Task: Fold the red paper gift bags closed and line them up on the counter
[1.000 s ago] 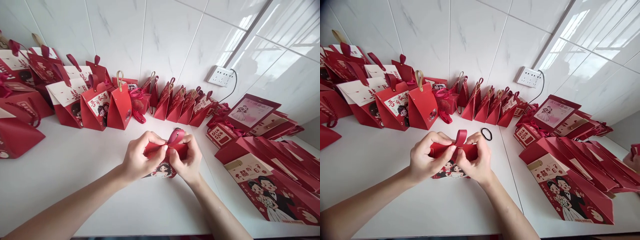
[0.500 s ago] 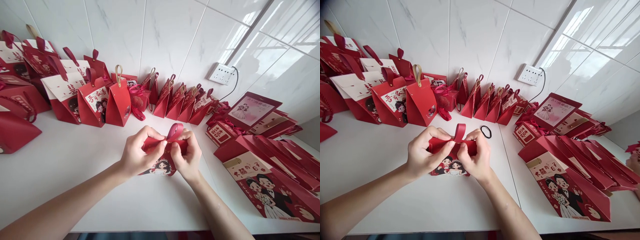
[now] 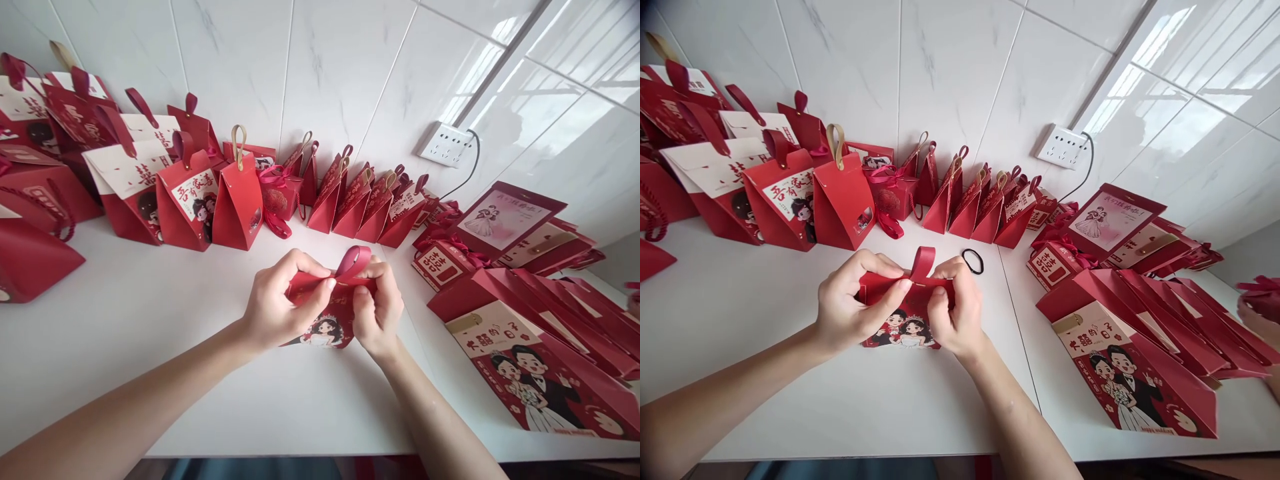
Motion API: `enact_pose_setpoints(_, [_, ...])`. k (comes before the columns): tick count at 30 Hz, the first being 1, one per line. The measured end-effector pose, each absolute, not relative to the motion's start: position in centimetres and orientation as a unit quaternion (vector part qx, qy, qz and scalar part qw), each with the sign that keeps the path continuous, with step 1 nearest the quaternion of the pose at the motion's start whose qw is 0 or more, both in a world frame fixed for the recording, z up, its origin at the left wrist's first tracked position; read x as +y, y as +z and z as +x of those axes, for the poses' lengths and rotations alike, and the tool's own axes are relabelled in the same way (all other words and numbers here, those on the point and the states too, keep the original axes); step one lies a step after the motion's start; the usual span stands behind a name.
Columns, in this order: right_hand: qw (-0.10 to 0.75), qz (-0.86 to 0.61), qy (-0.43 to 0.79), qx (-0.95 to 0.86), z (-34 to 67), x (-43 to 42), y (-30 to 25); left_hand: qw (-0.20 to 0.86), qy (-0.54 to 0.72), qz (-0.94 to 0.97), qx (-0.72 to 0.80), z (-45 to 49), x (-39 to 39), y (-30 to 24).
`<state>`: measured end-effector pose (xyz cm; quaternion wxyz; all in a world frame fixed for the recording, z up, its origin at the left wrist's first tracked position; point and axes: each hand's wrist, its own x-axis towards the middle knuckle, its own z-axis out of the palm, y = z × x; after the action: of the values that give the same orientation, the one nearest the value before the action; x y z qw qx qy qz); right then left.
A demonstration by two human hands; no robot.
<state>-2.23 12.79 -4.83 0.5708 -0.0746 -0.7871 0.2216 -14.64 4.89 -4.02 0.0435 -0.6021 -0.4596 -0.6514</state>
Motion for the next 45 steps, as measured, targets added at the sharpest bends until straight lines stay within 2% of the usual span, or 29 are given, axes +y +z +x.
enact_pose_setpoints(21, [0.565,-0.098,0.215,-0.791,-2.2,12.6,-4.5,0.019,-0.657,-0.586,-0.474,-14.6,4.7,-4.0])
enact_pose_setpoints(33, [0.5,-0.239,0.363,-0.749,-2.1,11.9,-2.6,-0.1,-0.643,-0.545,-0.528,-15.8,5.4,-2.0])
enact_pose_setpoints(45, [0.474,-0.227,0.43,-0.734,-2.3,12.1,-3.0,-0.143,-0.631,-0.531,-0.547,-16.1,5.2,-2.5])
